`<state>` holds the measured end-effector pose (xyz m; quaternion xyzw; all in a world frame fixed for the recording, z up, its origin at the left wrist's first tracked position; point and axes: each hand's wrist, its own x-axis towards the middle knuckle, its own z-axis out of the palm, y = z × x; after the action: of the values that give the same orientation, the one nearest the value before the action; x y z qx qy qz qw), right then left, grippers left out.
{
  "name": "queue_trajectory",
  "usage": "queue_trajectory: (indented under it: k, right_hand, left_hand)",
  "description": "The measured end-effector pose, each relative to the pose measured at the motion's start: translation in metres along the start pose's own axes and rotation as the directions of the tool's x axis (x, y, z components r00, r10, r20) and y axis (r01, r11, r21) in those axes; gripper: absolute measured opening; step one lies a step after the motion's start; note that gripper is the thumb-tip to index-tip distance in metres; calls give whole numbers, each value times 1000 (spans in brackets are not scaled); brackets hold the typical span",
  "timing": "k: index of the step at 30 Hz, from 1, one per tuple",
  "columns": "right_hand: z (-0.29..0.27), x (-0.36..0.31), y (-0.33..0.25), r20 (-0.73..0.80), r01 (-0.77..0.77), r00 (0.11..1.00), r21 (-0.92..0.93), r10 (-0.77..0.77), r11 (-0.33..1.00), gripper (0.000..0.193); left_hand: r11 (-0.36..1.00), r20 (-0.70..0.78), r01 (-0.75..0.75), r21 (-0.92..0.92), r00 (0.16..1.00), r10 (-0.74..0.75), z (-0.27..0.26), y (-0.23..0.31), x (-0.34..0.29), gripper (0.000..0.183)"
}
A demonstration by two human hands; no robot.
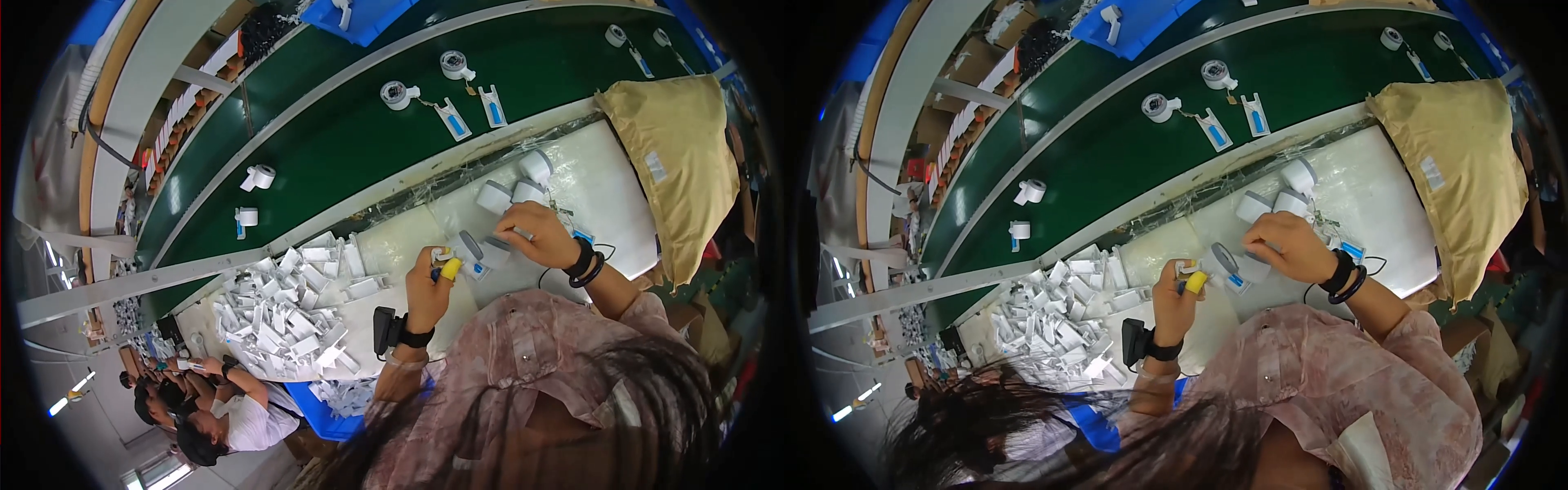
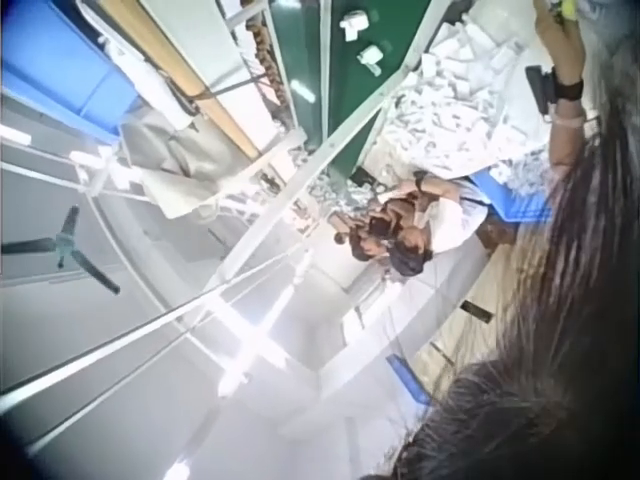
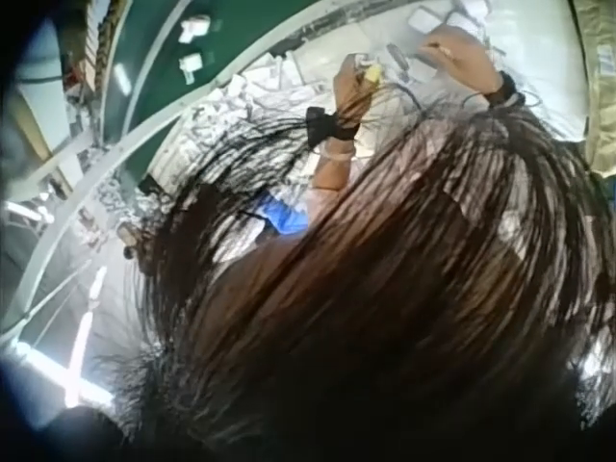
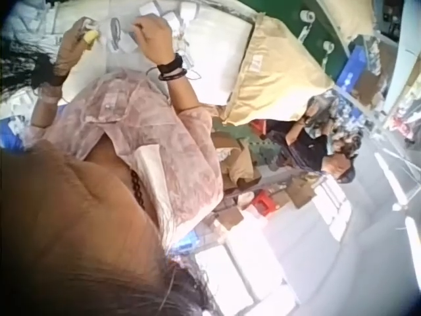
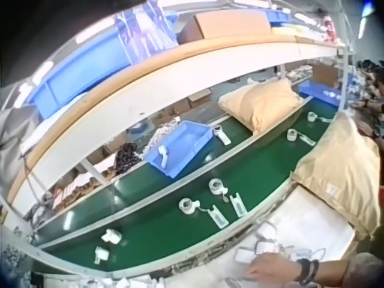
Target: The person picks up a white plastic housing and a battery, fits the battery into the housing, and presses a small circuit board into place. They then pick up a fan motor, insert it into the housing, and place the assembled unit onto a green conveyor belt.
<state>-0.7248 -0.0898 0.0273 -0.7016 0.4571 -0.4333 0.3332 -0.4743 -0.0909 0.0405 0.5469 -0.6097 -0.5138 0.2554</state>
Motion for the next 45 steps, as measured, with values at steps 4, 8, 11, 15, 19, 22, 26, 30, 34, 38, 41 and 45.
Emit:
queue_trajectory:
  k: [4,8,11,15,19,22,26,30,34,38,41,45]
  right_hand:
    - [14,0,7,107,9,994,-17,-7,1000,7]
    - [18,2,9,132,12,991,-57,-4,998,5]
    - [23,3,16,174,-1,985,-52,10,999,5]
    - [38,5,22,180,-14,984,13,12,1000,6]
    - [51,6,22,215,-29,976,46,18,999,13]
    - [56,5,24,208,-40,978,73,24,997,19]
    - [59,4,23,214,-94,974,93,72,991,24]
    - [54,10,9,304,-284,928,194,217,939,55]
    - [59,14,9,292,-343,924,353,246,871,80]
    - [62,20,11,238,-214,961,325,139,921,76]
    - [52,25,5,268,-203,953,220,141,954,72]
    - [46,28,1,206,-165,968,80,146,983,69]
  left_hand:
    - [961,-2,25,-274,1000,-27,-18,-10,10,18]
    - [859,-37,46,-509,996,-76,-43,-5,21,16]
    - [837,-45,45,-545,996,-83,-55,3,24,20]
    - [789,-53,-68,-611,998,44,-61,-6,27,20]
    - [812,-29,-53,-581,999,45,-57,-6,27,21]
    - [813,-28,-12,-581,1000,-6,-55,-3,27,20]
    - [816,43,-25,-578,997,60,-57,-4,28,20]
    - [784,69,23,-621,997,25,-55,-3,26,22]
    - [779,142,93,-620,990,-5,-51,-2,25,25]
    - [789,172,125,-602,985,-25,-50,0,25,24]
    - [837,128,99,-538,991,-35,-54,-2,22,23]
    - [896,109,181,-406,983,-150,-56,3,18,23]
